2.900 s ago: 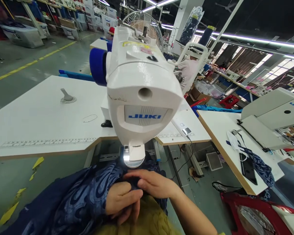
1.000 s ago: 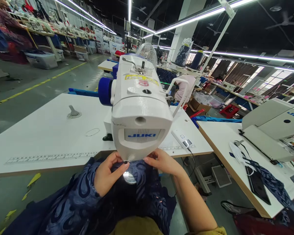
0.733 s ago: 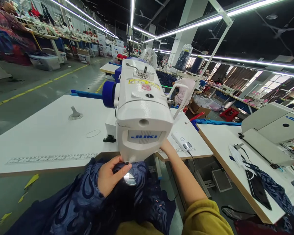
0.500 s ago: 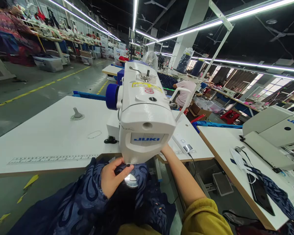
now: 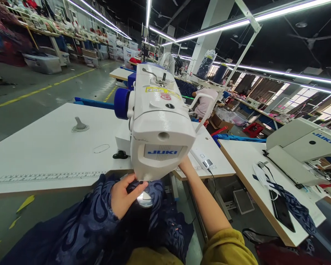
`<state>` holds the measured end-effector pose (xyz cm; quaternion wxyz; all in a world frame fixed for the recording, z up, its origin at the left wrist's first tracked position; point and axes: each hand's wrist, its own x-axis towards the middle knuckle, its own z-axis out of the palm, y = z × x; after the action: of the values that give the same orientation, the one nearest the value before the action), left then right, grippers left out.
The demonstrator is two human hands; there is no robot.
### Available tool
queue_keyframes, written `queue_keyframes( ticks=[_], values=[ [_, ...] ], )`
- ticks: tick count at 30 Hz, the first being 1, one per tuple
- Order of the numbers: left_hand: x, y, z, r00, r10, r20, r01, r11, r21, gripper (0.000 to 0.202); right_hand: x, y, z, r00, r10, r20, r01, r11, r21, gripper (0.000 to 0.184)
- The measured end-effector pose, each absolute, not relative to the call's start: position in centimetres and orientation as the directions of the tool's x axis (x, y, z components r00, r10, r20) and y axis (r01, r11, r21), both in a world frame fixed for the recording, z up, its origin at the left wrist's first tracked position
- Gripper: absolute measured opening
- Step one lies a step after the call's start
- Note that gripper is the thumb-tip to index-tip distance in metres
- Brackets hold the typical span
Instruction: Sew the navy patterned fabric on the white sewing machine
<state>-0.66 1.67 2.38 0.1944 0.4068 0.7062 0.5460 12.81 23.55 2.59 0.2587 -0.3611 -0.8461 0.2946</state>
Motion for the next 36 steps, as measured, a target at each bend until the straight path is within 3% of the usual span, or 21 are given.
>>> queue_keyframes(
  ticks=[8, 16, 19, 21, 24, 28, 36],
  values=[
    [-0.7, 1.8, 2.4, -0.598, 0.788, 0.144, 0.345, 0.092, 0.934, 0.029, 13.4, 24.4, 2.2, -0.571, 0.815, 0.098, 0.454, 0.414, -0.789, 0.015],
    [-1.4, 1.9, 1.4, -0.563, 0.808, 0.174, 0.392, 0.075, 0.917, 0.029, 15.3, 18.5, 3.3, -0.645, 0.763, -0.034, 0.285, 0.199, -0.938, 0.029],
    [-1.3, 1.8, 1.2, -0.540, 0.822, 0.181, 0.413, 0.071, 0.908, 0.027, 15.9, 15.9, 3.7, -0.678, 0.735, -0.025, 0.214, 0.165, -0.963, 0.028],
    [-0.9, 1.8, 1.2, -0.565, 0.805, 0.179, 0.376, 0.059, 0.925, 0.023, 16.0, 14.4, 4.0, -0.687, 0.725, 0.044, 0.195, 0.242, -0.951, 0.024],
    [-0.2, 1.9, 1.1, -0.592, 0.786, 0.178, 0.287, 0.000, 0.958, 0.018, 16.1, 12.6, 4.5, -0.692, 0.689, 0.214, 0.214, 0.480, -0.851, 0.020],
    [0.2, 1.7, 0.8, -0.595, 0.784, 0.177, 0.248, -0.031, 0.968, 0.016, 16.2, 11.1, 5.0, -0.731, 0.571, 0.373, 0.252, 0.735, -0.630, 0.019],
    [0.2, 1.5, 1.0, -0.593, 0.778, 0.208, 0.281, -0.043, 0.959, 0.013, 15.8, 9.5, 4.2, -0.808, 0.385, 0.446, 0.299, 0.920, -0.253, 0.023]
  ],
)
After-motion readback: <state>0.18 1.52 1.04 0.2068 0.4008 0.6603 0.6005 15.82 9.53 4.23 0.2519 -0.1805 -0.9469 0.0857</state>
